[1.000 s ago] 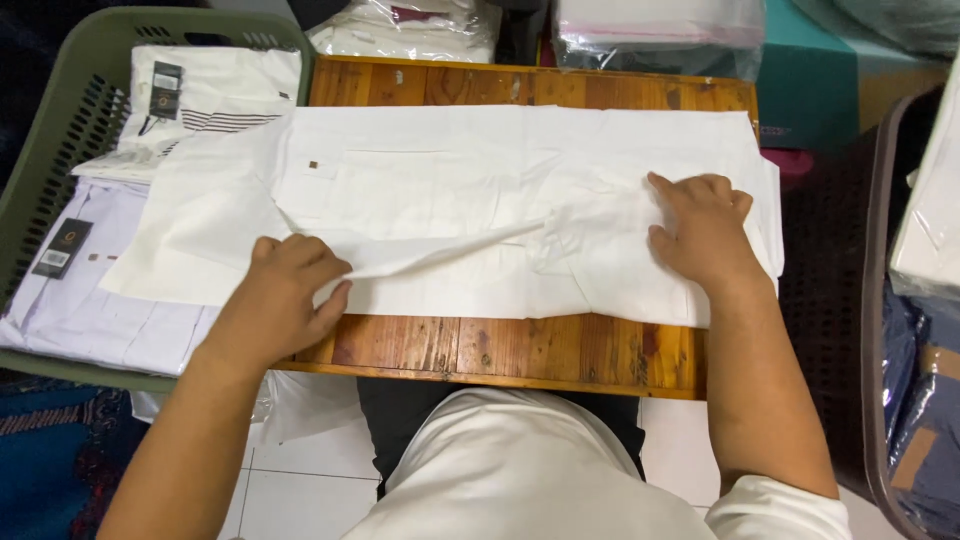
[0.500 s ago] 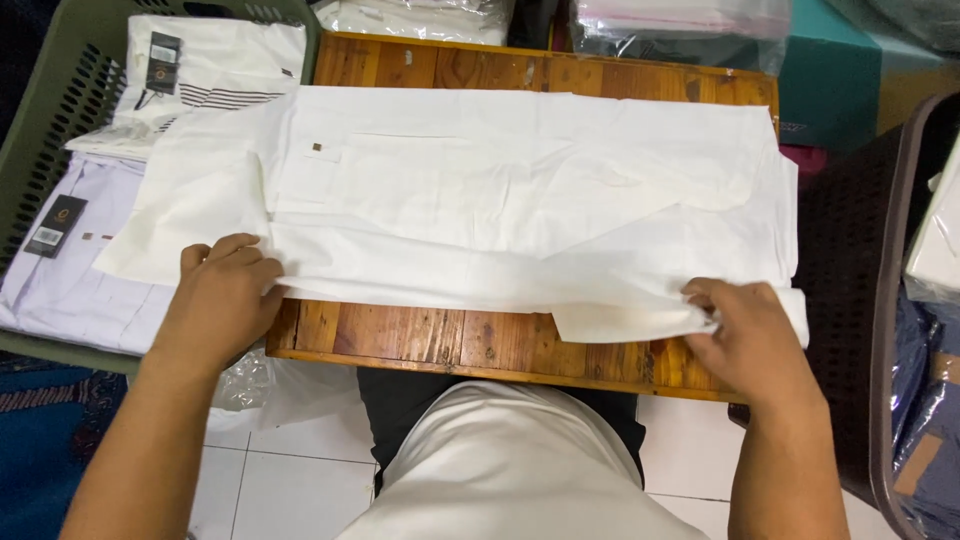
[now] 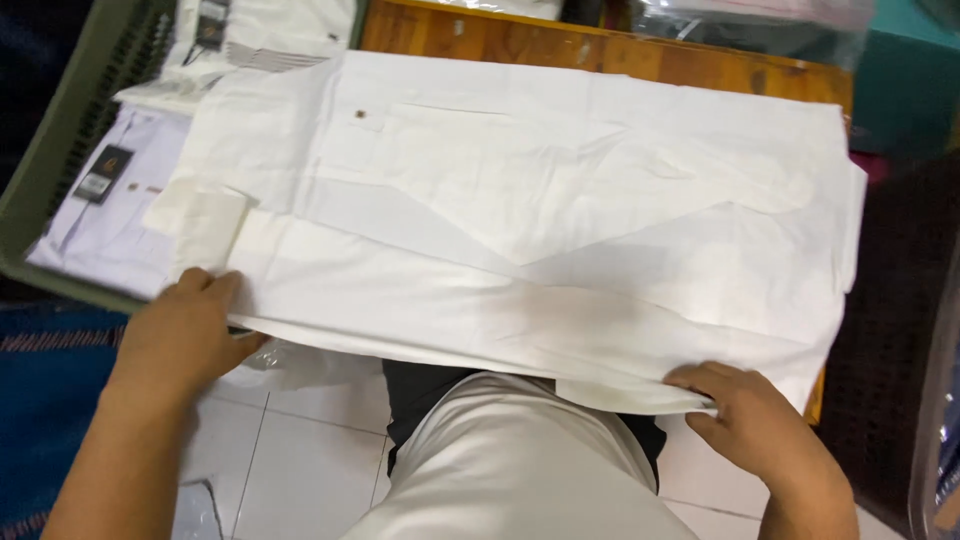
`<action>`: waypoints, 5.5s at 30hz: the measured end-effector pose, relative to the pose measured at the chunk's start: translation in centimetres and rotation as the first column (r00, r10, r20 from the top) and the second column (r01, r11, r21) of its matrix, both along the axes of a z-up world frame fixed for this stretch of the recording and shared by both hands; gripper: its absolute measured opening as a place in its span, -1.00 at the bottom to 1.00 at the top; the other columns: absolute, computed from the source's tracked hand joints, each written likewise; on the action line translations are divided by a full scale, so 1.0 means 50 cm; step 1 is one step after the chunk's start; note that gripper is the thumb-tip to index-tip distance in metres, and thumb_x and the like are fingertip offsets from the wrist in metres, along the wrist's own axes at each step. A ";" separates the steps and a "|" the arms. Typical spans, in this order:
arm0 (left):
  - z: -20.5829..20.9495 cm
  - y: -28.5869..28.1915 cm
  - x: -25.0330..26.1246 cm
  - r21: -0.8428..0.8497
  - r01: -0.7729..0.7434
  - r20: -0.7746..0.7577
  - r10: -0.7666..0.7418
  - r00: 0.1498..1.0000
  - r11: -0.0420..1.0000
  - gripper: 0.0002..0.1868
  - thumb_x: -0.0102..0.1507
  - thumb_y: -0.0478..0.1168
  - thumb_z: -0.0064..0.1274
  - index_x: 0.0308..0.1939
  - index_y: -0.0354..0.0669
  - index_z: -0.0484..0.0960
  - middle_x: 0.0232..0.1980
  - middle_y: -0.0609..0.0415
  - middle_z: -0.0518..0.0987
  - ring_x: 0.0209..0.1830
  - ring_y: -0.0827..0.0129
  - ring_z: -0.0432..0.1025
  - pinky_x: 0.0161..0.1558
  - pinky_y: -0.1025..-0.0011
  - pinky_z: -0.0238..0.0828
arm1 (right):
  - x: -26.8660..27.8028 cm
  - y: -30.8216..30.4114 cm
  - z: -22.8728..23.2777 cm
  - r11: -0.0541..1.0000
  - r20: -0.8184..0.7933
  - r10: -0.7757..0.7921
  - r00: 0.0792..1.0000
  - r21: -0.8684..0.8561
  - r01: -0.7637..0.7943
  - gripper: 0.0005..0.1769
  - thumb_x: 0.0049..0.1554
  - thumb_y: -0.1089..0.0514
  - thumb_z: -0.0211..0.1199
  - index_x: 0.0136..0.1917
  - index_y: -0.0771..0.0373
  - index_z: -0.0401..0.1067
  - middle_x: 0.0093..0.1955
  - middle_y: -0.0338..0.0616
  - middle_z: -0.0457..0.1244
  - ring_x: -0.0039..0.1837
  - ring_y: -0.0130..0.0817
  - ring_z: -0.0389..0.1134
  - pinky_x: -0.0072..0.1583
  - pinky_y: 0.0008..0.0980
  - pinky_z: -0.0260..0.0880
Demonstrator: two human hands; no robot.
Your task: A person unfolds a shirt, smooths it out, folds it neatly, and then packages it into a clear plastic bag.
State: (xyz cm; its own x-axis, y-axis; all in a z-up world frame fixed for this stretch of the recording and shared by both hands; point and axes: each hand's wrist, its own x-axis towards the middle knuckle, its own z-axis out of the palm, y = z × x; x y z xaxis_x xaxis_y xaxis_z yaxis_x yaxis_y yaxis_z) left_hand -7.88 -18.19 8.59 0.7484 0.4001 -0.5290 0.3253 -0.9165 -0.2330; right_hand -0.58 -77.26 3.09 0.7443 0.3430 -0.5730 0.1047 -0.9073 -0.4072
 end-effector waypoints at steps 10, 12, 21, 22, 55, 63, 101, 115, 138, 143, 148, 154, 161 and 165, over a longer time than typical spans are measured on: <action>0.084 0.000 0.009 0.040 -0.152 -0.237 0.157 0.959 0.988 0.14 -0.04 0.57 0.18 0.50 0.27 0.21 0.58 0.31 0.17 0.45 0.08 0.25 0.24 -0.01 0.41 | 0.067 0.074 0.088 0.959 -0.352 -0.212 0.912 -0.255 0.125 -0.11 -0.14 0.00 0.76 0.42 -0.36 0.48 0.15 -0.39 0.50 0.20 -0.55 0.54 0.34 -0.60 0.39; 0.117 -0.013 0.042 -0.144 -0.270 -0.092 0.259 0.961 0.952 0.35 -0.09 0.68 0.02 0.60 0.11 0.02 0.63 -0.03 0.02 0.62 -0.12 -0.13 0.53 -0.20 -0.20 | 0.096 0.136 0.157 0.888 -0.076 -0.421 0.904 -0.238 0.393 -0.34 -0.02 -0.15 0.45 0.38 -0.23 0.53 0.19 -0.35 0.48 0.24 -0.52 0.40 0.29 -0.47 0.27; -0.090 -0.190 0.327 -0.297 0.139 0.200 -0.081 0.976 0.945 -0.06 0.34 0.52 -0.50 0.68 0.21 -0.16 0.70 -0.21 -0.38 0.66 -0.28 -0.50 0.45 -0.43 -0.47 | 0.304 0.160 -0.033 0.975 0.500 0.089 0.861 -0.220 0.027 0.07 0.17 -0.57 -0.09 0.71 0.09 -0.04 0.69 0.49 -0.29 0.68 0.48 -0.37 0.49 0.53 -0.28; -0.091 -0.192 0.339 -0.299 0.158 0.209 -0.096 0.973 0.941 -0.06 0.34 0.52 -0.50 0.68 0.21 -0.16 0.70 -0.21 -0.38 0.66 -0.28 -0.50 0.45 -0.43 -0.47 | 0.311 0.157 -0.035 0.974 0.508 0.076 0.858 -0.223 0.046 0.07 0.17 -0.57 -0.09 0.71 0.09 -0.04 0.69 0.49 -0.29 0.68 0.48 -0.37 0.49 0.53 -0.28; -0.149 -0.092 0.467 -0.170 0.450 0.636 -0.251 0.730 0.877 -0.65 0.22 -0.30 0.15 0.08 0.07 0.73 0.23 0.24 0.64 0.31 0.39 0.43 0.20 0.27 0.17 | 0.422 0.128 -0.053 0.988 0.674 0.087 0.734 0.034 -0.148 -0.82 0.21 0.03 0.33 0.09 -0.01 0.61 0.41 -0.26 0.35 0.54 -0.23 0.20 0.39 -0.21 0.11; -0.176 -0.058 0.491 -0.097 0.510 0.820 -0.222 0.528 0.854 -0.81 0.37 -0.24 0.06 0.04 0.05 0.69 0.01 0.23 0.67 0.14 0.34 0.50 0.11 0.31 0.28 | 0.443 0.129 -0.052 0.988 0.634 -0.088 0.769 0.152 -0.012 -0.72 0.48 0.05 -0.05 0.14 0.19 0.44 0.23 -0.18 0.40 0.43 -0.25 0.31 0.40 -0.19 0.14; -0.224 0.144 0.475 0.196 0.518 0.897 -0.365 0.248 0.832 -0.22 -0.05 -0.47 -0.07 0.22 -0.04 0.87 0.07 0.19 0.74 0.01 0.15 0.40 -0.03 0.24 0.29 | 0.406 0.055 -0.040 0.815 0.675 -0.550 0.492 0.563 0.139 -0.82 0.37 0.32 0.03 0.21 0.36 0.35 0.40 0.17 0.28 0.38 -0.02 0.33 0.30 -0.19 0.39; -0.211 0.178 0.398 -0.117 0.549 0.868 -0.184 0.462 0.828 -0.38 0.13 -0.45 -0.02 0.23 0.06 0.76 0.23 0.18 0.67 0.24 0.12 0.43 0.30 0.12 0.18 | 0.333 0.037 -0.041 0.815 0.669 -0.555 0.494 0.557 0.162 -0.77 0.38 0.29 0.05 0.25 0.41 0.40 0.28 0.05 0.34 0.24 -0.14 0.38 0.15 -0.31 0.44; -0.081 -0.084 0.607 -0.425 0.338 0.573 -0.039 0.818 0.840 -0.30 0.35 0.15 -0.09 0.50 -0.09 0.38 0.55 -0.17 0.24 0.57 0.05 0.04 0.47 0.05 -0.13 | 0.507 -0.149 -0.071 0.793 0.633 -0.600 0.489 0.391 0.466 -0.73 0.32 0.12 0.08 0.03 0.21 0.59 -0.06 -0.04 0.43 -0.01 -0.02 0.43 0.03 -0.09 0.35; -0.124 -0.225 0.684 -0.237 0.452 0.422 -0.327 0.845 0.860 -0.33 0.46 0.22 -0.45 0.62 0.18 0.13 0.70 -0.10 -0.07 0.67 -0.09 -0.17 0.41 -0.32 -0.10 | 0.589 -0.173 -0.167 0.883 0.869 -0.385 0.311 0.249 0.398 -0.84 0.20 0.10 0.42 0.07 0.08 0.65 -0.11 -0.08 0.36 0.00 -0.02 0.36 0.03 -0.13 0.40; -0.101 -0.297 0.657 -0.228 0.423 0.183 -0.388 0.903 0.877 -0.12 0.32 0.46 -0.50 0.67 0.34 -0.14 0.74 -0.04 -0.32 0.71 -0.03 -0.42 0.51 -0.26 -0.38 | 0.497 -0.016 -0.043 0.943 0.735 -0.078 0.674 -0.165 0.289 -0.41 0.37 -0.17 0.07 0.49 0.21 0.41 0.52 0.29 0.19 0.56 0.19 0.12 0.43 0.20 0.13; -0.084 -0.254 0.657 -0.264 0.322 0.168 -0.285 0.944 0.909 0.08 0.17 0.63 -0.33 0.67 0.36 -0.16 0.73 -0.13 -0.35 0.69 -0.15 -0.50 0.51 -0.33 -0.42 | 0.509 -0.029 -0.047 0.924 0.357 -0.173 0.918 -0.263 0.277 -0.25 0.38 -0.41 -0.46 0.72 -0.15 -0.17 0.76 0.08 -0.32 0.75 -0.05 -0.41 0.58 0.32 -0.49; -0.184 -0.022 0.630 -0.335 0.223 0.565 0.006 0.825 0.916 -0.30 0.47 0.13 -0.32 0.61 -0.13 0.17 0.65 -0.27 0.01 0.65 -0.08 -0.09 0.46 -0.22 -0.11 | 0.518 0.076 -0.027 0.966 0.571 -0.055 0.819 -0.175 0.188 -0.18 0.44 -0.33 -0.29 0.68 0.29 0.07 0.69 0.37 -0.08 0.73 0.21 -0.25 0.52 0.44 -0.37; -0.157 0.024 0.574 -0.368 -0.070 0.333 0.201 0.921 0.927 -0.16 0.47 0.30 -0.49 0.67 -0.13 -0.12 0.70 -0.19 -0.21 0.70 -0.02 -0.25 0.52 -0.21 -0.26 | 0.512 0.221 -0.021 0.995 0.567 0.103 0.818 -0.049 -0.091 -0.32 0.41 -0.18 -0.19 0.67 0.16 0.08 0.70 0.20 -0.09 0.72 0.14 -0.23 0.54 0.33 -0.25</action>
State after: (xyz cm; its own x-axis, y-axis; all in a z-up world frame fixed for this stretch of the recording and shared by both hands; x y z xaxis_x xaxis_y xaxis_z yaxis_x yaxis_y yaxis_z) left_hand 20.81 -16.98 0.72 0.8641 0.3550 -0.3568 0.4528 -0.8578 0.2430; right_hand 25.03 -66.23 2.03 0.9030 0.4246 -0.0663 0.4000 -0.8868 -0.2315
